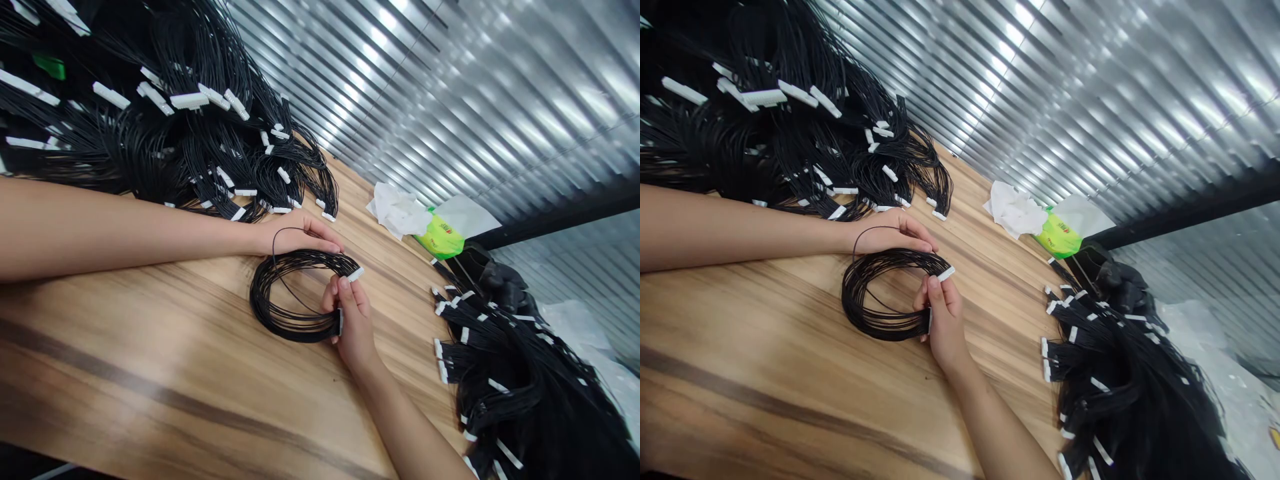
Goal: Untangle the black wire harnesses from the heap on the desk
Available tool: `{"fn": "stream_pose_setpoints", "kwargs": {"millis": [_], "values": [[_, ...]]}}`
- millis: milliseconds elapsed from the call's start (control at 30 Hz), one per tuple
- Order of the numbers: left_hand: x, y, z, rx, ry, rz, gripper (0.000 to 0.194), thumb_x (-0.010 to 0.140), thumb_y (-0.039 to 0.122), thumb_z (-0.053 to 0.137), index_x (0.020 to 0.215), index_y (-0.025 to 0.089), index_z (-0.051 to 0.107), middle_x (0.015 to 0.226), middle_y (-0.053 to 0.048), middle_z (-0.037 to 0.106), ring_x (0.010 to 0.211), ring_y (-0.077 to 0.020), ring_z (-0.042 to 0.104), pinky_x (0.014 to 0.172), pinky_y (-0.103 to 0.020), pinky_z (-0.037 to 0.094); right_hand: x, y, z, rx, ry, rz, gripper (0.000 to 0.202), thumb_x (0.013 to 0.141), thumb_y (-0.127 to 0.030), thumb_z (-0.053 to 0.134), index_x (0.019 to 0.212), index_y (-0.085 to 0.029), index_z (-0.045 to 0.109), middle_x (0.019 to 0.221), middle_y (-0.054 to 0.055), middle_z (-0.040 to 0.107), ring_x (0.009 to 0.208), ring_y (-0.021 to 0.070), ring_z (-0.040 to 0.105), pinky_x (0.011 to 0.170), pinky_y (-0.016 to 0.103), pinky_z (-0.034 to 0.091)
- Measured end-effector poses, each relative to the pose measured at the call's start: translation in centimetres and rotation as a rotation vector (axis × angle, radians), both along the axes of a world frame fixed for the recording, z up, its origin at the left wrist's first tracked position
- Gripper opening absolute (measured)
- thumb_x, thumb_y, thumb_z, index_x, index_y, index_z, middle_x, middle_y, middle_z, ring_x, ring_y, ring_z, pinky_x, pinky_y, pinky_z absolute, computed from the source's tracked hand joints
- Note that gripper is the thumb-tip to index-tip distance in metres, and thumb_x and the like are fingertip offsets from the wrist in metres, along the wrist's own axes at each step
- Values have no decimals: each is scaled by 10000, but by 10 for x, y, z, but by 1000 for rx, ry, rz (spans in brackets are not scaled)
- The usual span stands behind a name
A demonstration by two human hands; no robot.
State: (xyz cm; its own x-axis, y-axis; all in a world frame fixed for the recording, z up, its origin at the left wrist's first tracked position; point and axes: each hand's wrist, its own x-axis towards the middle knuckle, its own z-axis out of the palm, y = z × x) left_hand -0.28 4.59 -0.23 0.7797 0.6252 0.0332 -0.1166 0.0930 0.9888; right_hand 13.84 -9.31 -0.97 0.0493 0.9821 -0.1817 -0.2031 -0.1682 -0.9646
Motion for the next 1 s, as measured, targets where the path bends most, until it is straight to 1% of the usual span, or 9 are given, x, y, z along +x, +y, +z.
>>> {"fn": "stream_pose_setpoints", "kwargs": {"millis": [133, 300, 467, 533, 633, 733, 833, 900, 1000], "values": [[0, 0, 2, -10, -1, 13, 234, 662, 318, 814, 803, 140, 761, 773, -38, 746, 684, -99, 679, 680, -166, 548, 1, 2, 3, -23, 37, 36, 326, 859, -511, 558, 751, -215, 475, 503, -106, 418, 307, 32, 257, 248, 123, 220], [0, -5, 5, -5, -50, 5, 255, 613, 317, 841, 760, 129, 750, 727, -19, 731, 667, -92, 667, 669, -163, 538, 1, 2, 7, -70, -74, 51, 342, 839, -526, 575, 752, -203, 504, 505, -101, 450, 296, 25, 277, 244, 123, 218], [-2, -6, 4, 6, -3, -37, 263, 655, 333, 817, 800, 122, 756, 716, -36, 726, 640, -102, 658, 625, -170, 521, 0, 1, 9, -94, -153, 88, 360, 834, -544, 569, 753, -195, 536, 493, -95, 470, 294, 25, 309, 249, 120, 242], [-3, -5, 4, -58, 6, -94, 253, 656, 327, 819, 793, 124, 754, 710, -34, 724, 637, -93, 654, 615, -156, 513, 0, 0, 10, -99, -173, 108, 362, 841, -542, 560, 757, -190, 544, 491, -92, 470, 297, 25, 319, 254, 118, 251], [-3, -6, 5, -190, -43, -171, 256, 601, 306, 852, 759, 134, 747, 703, -18, 723, 645, -76, 654, 625, -135, 509, -1, 0, 10, -89, -196, 105, 358, 847, -537, 553, 764, -189, 548, 508, -87, 476, 310, 26, 335, 259, 115, 260], [-1, -7, 6, -237, -78, -186, 256, 580, 277, 864, 755, 136, 741, 696, -6, 719, 643, -69, 650, 633, -135, 507, -2, -1, 10, -85, -201, 71, 349, 849, -532, 555, 764, -193, 540, 522, -86, 481, 319, 28, 341, 258, 114, 264], [0, -7, 6, -208, -81, -93, 217, 626, 245, 842, 774, 127, 736, 726, -5, 718, 671, -71, 647, 679, -158, 507, -3, 0, 8, -68, -160, 2, 340, 847, -529, 559, 763, -201, 527, 525, -93, 459, 319, 32, 327, 251, 123, 258], [0, -5, 4, -161, -73, 29, 210, 685, 262, 806, 834, 131, 738, 791, -12, 723, 713, -78, 646, 732, -182, 506, -3, 2, 6, -48, -110, -76, 328, 841, -523, 569, 765, -208, 517, 528, -98, 428, 323, 38, 309, 244, 132, 238], [2, 0, -1, -93, -105, 254, 263, 760, 334, 739, 946, 148, 724, 894, -24, 717, 762, -93, 636, 786, -223, 502, -1, 6, 3, -2, -33, -256, 312, 829, -503, 593, 761, -213, 498, 541, -99, 394, 354, 44, 300, 260, 138, 211]]}}
